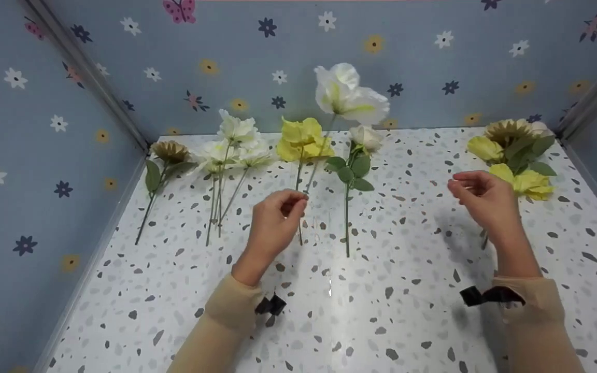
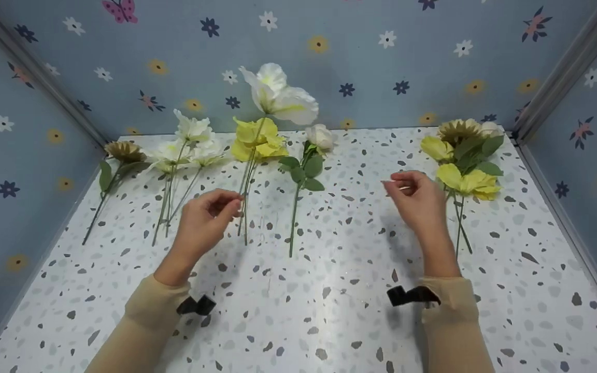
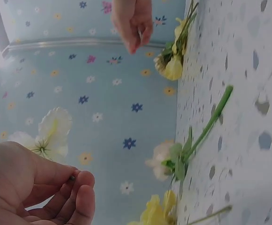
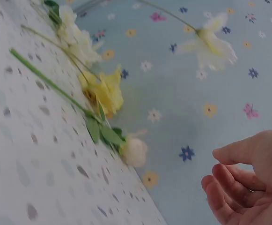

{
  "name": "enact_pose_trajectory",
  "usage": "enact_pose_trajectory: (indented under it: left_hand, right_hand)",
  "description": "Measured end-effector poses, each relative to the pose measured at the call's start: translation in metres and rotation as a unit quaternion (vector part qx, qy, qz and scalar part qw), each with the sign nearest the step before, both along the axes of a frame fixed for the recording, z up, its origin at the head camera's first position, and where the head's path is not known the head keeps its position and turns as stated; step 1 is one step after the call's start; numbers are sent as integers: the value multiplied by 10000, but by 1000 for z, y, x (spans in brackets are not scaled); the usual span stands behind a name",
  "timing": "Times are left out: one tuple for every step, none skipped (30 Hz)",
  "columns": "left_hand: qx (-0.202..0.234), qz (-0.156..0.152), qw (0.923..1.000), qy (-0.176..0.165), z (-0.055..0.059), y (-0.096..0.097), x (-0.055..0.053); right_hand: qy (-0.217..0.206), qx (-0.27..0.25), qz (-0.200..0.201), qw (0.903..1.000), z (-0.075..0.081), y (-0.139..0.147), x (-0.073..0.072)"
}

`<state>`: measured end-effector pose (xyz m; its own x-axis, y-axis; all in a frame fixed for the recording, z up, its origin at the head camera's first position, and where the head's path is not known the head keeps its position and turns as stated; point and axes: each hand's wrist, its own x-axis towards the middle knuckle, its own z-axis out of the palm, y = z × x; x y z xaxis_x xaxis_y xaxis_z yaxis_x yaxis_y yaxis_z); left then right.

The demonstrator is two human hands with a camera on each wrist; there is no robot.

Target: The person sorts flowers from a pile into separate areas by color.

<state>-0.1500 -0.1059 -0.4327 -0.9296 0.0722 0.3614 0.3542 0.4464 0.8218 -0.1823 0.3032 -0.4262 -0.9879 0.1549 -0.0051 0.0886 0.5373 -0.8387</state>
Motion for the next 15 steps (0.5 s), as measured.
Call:
enact_pose_trajectory:
  left_hand:
    - [18, 147, 9999, -45, 1, -8, -4]
    - [7, 309, 9995, -77, 1, -16, -7]
    - [-9, 482, 9988, -117, 1, -24, -10]
    - [-13, 634, 9978, -170, 1, -32, -13]
    - [-36, 785, 9967, -209, 1, -40, -16]
    - [-72, 931, 9953, -271, 1, -47, -18]
    - [-95, 1063, 9937, -338, 0, -54, -20]
    - [-135, 1188, 9920, -401, -1, -61, -22]
    - [-180, 1300, 9902, -488, -1, -67, -24]
    - [-230, 1385, 9884, -574, -3, -72, -26]
    - [-296, 1472, 9863, -677, -4, -78, -27]
    - [-358, 1545, 9841, -802, -6, -82, -28]
    - [-419, 1606, 9819, -910, -7, -87, -29]
    - [-490, 1638, 9801, -1012, -10, -91, -30]
    - [-557, 1676, 9779, -1120, -12, -94, -31]
  right_hand:
    - [-50, 283, -188, 9994, -1, 11, -1]
    - [-43, 548, -362, 9978, -2, 21, -1]
    - [-49, 781, -529, 9955, -5, 31, -2]
    - [-72, 965, -659, 9931, -7, 41, -2]
    - [-89, 1128, -770, 9906, -9, 51, -1]
    - [-138, 1270, -862, 9881, -12, 59, 0]
    - [-214, 1376, -927, 9859, -14, 67, 1]
    - [-299, 1458, -989, 9839, -17, 75, 2]
    - [-459, 1502, -1032, 9822, -18, 81, 3]
    - [-585, 1535, -1060, 9807, -20, 87, 4]
    - [-687, 1558, -1081, 9795, -21, 92, 6]
    - [-784, 1567, -1091, 9785, -23, 96, 7]
    - [-865, 1574, -1090, 9777, -24, 100, 8]
    - [-944, 1579, -1065, 9772, -25, 103, 9]
    - [-995, 1598, -1038, 9766, -27, 105, 10]
